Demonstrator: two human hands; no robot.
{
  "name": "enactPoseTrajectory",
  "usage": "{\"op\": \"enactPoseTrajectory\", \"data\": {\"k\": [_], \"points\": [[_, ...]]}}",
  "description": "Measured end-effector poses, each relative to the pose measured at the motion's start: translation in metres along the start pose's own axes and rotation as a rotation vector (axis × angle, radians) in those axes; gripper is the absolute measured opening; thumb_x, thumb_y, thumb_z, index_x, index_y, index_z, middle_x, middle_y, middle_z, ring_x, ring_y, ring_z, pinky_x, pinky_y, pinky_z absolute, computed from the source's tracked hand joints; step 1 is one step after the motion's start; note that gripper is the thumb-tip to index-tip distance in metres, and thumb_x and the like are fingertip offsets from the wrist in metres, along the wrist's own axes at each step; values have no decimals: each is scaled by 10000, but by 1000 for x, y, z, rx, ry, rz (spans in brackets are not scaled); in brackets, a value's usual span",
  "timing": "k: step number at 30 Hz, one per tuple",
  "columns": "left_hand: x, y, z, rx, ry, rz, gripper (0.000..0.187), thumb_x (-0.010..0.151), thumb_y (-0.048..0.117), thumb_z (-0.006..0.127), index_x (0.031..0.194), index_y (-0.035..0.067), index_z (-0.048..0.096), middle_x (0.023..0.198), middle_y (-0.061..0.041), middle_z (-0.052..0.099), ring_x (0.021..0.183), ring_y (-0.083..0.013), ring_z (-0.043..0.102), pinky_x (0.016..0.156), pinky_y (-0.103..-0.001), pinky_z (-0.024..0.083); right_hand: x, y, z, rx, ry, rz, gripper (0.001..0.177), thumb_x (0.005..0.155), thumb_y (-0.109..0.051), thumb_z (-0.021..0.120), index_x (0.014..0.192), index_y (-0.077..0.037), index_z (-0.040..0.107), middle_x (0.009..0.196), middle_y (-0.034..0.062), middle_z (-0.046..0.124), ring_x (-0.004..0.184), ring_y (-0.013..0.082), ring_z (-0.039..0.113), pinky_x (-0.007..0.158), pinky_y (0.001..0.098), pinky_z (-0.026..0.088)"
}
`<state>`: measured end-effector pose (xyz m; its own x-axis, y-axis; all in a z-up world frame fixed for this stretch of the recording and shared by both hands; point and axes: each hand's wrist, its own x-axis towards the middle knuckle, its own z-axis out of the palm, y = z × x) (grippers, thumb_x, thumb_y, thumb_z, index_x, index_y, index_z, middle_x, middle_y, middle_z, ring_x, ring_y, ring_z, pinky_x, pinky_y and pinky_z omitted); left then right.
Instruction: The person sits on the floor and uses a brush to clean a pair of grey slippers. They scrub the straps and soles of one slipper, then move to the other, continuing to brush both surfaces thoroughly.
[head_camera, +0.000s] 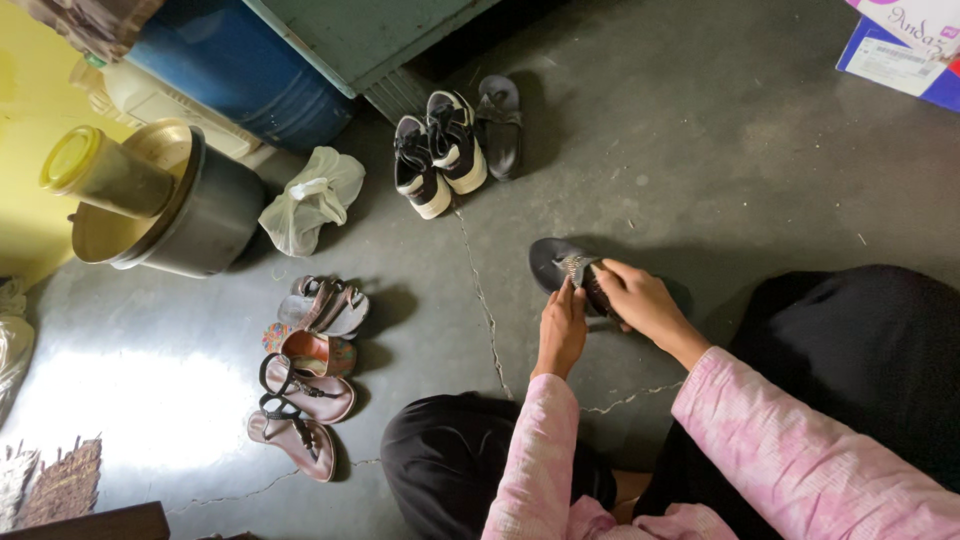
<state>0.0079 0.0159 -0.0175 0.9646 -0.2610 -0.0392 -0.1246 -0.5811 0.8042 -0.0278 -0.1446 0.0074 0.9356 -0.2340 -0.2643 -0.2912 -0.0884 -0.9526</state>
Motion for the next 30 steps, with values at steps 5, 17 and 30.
{"op": "enactPoseTrajectory", "data": {"k": [5,17,30], "points": [[-2,-5,4,68,66,84,460,1060,214,481,1422,-68,503,1166,-298,664,1049,-459,652,883,-475,516,2,3,5,-229,-18,-373,428,943,-218,617,1333,-44,599,1038,211,730,878,349,749,759,425,577],[-13,-15,15,119,120,71,469,1059,260,506,1346,-110,544,1113,-311,668,1032,-473,643,892,-494,508,-16,2,6,-589,244,-719,409,767,-163,710,1175,-149,728,898,144,705,723,324,665,688,420,554],[-26,-8,7,61,74,128,441,1049,185,493,1363,-122,522,1094,-305,651,1003,-473,621,870,-489,492,0,22,5,285,-34,44,316,957,-238,673,1190,-29,723,995,144,743,781,256,698,618,354,539]]}}
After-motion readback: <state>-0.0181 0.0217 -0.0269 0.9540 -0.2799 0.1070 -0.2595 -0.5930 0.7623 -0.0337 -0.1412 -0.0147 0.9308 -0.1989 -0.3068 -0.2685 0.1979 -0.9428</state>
